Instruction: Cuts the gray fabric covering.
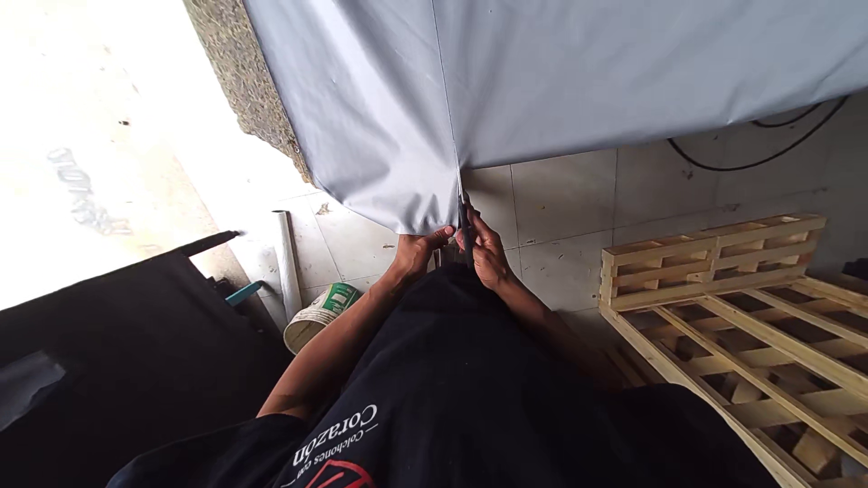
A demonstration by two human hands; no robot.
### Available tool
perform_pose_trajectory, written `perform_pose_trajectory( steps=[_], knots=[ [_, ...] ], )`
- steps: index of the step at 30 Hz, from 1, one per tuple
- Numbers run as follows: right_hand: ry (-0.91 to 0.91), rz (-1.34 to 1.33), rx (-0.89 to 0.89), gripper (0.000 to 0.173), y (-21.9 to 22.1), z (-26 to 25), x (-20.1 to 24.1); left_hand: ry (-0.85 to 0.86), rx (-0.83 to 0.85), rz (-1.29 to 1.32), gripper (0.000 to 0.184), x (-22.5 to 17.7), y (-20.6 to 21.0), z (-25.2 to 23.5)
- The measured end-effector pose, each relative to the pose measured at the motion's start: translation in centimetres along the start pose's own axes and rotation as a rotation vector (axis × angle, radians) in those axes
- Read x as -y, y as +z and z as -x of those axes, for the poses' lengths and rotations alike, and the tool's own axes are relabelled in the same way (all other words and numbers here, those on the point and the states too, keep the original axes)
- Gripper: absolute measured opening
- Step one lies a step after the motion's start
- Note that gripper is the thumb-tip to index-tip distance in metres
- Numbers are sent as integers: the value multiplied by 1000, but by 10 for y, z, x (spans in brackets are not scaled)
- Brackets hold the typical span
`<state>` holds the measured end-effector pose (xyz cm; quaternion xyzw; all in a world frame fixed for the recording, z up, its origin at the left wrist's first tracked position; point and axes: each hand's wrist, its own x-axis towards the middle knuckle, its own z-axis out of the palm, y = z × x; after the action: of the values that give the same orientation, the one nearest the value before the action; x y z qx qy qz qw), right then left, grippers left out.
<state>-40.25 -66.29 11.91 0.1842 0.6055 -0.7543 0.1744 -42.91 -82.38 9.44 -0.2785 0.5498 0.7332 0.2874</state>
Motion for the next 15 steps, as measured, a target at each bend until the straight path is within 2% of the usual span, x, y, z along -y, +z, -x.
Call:
perform_pose_trajectory(
  steps=[6, 11, 15],
  knots=[
    [13, 6, -25, 49, 1, -13, 2, 20, 23, -47, 36, -4, -4, -4],
    [21, -21, -24, 55, 6, -31, 15, 27, 28, -118, 38, -6, -7, -4],
    [11, -51, -20, 53, 5, -42, 15, 51, 52, -183, 36, -14, -9, -7]
  ],
)
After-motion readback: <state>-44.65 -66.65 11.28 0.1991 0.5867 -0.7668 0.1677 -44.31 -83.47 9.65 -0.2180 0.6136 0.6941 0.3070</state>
